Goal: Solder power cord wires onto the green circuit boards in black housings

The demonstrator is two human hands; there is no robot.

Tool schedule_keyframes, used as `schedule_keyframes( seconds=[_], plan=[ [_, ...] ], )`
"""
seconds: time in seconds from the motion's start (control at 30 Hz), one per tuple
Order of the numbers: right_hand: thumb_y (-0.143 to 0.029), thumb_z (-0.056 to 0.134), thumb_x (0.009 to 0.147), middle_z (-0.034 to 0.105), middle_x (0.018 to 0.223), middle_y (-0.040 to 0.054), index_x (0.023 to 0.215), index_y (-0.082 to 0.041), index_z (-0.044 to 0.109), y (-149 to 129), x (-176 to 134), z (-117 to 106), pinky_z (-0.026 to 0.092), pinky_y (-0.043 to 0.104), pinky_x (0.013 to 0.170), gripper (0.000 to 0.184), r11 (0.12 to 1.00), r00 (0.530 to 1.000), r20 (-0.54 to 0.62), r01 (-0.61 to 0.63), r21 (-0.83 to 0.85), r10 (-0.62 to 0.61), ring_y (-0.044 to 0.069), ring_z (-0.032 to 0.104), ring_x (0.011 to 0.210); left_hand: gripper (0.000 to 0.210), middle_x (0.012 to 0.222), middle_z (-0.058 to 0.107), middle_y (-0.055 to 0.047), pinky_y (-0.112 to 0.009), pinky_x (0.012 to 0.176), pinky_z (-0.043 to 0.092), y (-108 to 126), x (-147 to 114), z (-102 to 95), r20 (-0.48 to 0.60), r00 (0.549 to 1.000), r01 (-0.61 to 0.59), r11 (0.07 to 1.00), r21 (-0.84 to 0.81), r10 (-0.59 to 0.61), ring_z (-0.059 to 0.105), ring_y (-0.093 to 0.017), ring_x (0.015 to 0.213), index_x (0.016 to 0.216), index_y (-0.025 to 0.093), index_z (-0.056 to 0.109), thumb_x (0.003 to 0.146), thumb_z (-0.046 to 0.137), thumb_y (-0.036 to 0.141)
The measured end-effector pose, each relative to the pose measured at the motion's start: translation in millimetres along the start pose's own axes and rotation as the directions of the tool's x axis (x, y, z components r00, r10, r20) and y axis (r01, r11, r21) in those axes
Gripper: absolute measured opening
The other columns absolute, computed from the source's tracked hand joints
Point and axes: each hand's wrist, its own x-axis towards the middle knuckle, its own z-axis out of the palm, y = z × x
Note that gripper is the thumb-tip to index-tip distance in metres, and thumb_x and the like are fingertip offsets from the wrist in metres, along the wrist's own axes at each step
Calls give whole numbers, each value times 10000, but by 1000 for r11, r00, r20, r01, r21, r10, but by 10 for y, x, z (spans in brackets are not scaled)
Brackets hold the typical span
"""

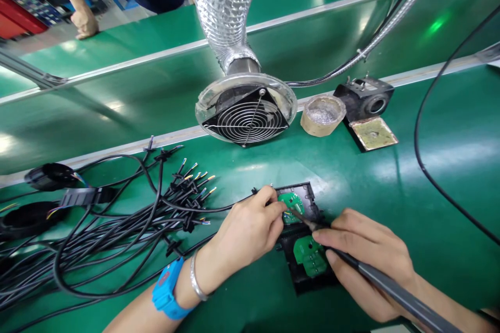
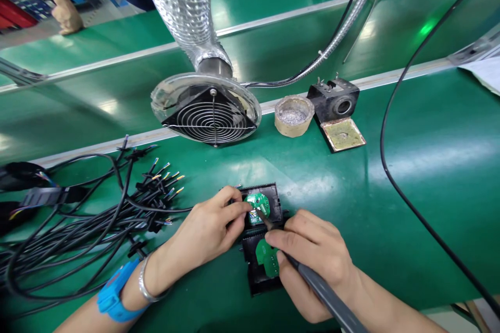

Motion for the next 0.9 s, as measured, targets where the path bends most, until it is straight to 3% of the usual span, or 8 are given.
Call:
schedule_keyframes(
  seconds=[0.17,0.37,0.57,0.7,0.9],
  plan=[
    [-54,481,731,560,722,59,961,-122,646,20,-111,46,458,294,524,292,978,983,55,178,-112,-173,150,511,612,241,1014,539,-45,-273,580,546,12,-1,2,-4,1000,3,1000,20,-3,557,-108,653,1035,190,628,901,428,183],
    [-16,479,766,537,726,46,880,-163,668,-51,-73,-47,468,275,524,265,998,999,-43,20,-66,-23,126,515,609,242,1003,544,-40,-271,571,538,8,-4,1,-10,1000,7,999,38,-7,551,-105,636,1032,193,636,901,432,191],
    [-34,483,787,536,723,48,848,-159,684,-49,14,-84,494,256,499,245,999,998,-62,-34,-17,33,125,551,607,236,1010,545,-33,-263,562,528,14,2,14,-24,1000,13,999,37,-12,558,-105,644,1035,199,628,899,434,195],
    [-50,487,786,535,709,40,865,-175,689,-36,-18,-71,598,321,697,250,999,997,-63,-49,13,50,163,619,720,230,991,546,-36,-254,569,524,28,3,-1,-24,1000,17,999,32,-16,558,-103,647,1014,191,630,894,433,187],
    [-22,467,777,472,703,18,962,-169,656,-33,-87,-65,582,428,885,302,990,996,-39,-75,119,80,128,544,642,205,1020,539,-42,-291,652,544,28,25,-36,-4,999,38,999,-9,-38,565,-120,702,1006,191,624,892,455,209]
  ],
)
